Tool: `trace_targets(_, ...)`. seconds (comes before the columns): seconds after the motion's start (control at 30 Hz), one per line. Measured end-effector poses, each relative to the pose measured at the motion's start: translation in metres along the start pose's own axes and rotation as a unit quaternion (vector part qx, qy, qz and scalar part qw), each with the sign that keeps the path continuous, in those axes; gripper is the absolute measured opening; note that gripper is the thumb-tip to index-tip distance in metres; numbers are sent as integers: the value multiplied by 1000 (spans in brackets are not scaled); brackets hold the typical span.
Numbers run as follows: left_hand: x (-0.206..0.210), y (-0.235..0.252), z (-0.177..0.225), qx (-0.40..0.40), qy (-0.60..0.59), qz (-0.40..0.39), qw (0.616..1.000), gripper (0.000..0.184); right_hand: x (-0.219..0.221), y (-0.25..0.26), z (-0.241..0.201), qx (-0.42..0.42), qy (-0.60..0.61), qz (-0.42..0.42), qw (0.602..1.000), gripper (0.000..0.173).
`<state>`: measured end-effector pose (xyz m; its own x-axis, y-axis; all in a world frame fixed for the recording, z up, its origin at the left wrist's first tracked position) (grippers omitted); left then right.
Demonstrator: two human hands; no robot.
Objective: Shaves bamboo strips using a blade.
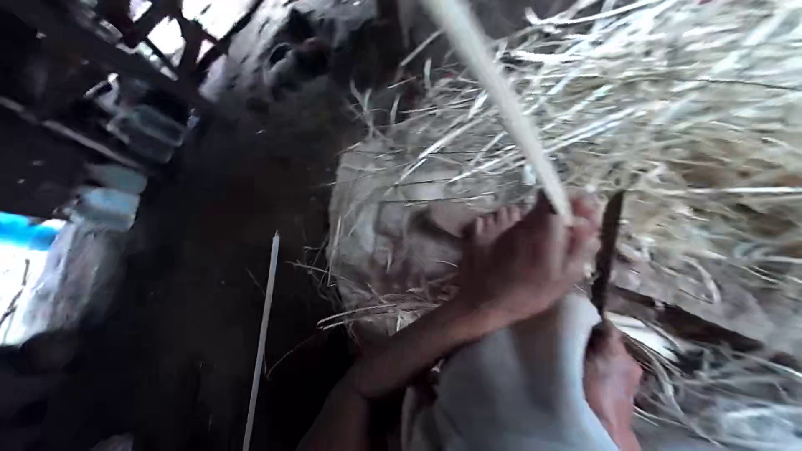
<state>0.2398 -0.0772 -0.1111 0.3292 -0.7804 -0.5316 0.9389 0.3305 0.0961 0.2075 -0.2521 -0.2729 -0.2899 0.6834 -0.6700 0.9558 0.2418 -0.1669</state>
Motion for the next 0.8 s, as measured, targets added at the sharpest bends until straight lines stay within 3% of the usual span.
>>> trace_targets(0.1, 0, 2, 2, 25, -35, 6, 999, 26, 10, 5, 10, -8, -9, 15, 1000, 48)
trace_targets(0.23, -9, -10, 7, 5, -22, -18, 1000, 36, 16, 4, 2, 63, -8, -52, 997, 51)
trace_targets(0.3, -14, -16, 12, 33, 2, -21, 999, 37, 22, 4, 11, 116, -17, -88, 989, 51)
trace_targets(0.4, -5, -10, -1, 95, -58, -5, 994, 24, 28, 7, 26, 157, 4, -112, 981, 48)
trace_targets(0.57, -6, -4, -10, 80, -89, 46, 992, 21, 19, 10, 9, 112, -21, -92, 989, 43)
trace_targets(0.7, -2, -16, -2, 51, -36, 28, 998, 24, -3, 4, -47, -61, -7, 54, 997, 47)
trace_targets(0.8, -7, -21, -3, 37, -14, 53, 998, 20, 18, 7, -20, -4, 34, 21, 999, 41)
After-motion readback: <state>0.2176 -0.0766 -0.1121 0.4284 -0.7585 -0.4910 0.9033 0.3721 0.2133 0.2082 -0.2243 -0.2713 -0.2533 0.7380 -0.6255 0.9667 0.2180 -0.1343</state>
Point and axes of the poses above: each hand's wrist, its own y-axis towards the middle knuckle, its own x-axis out of the palm, z = x × y, the point moved 10 cm from there along y, towards the middle knuckle, and after that the axes turned 3 degrees about -x, right-handed, at the moved point
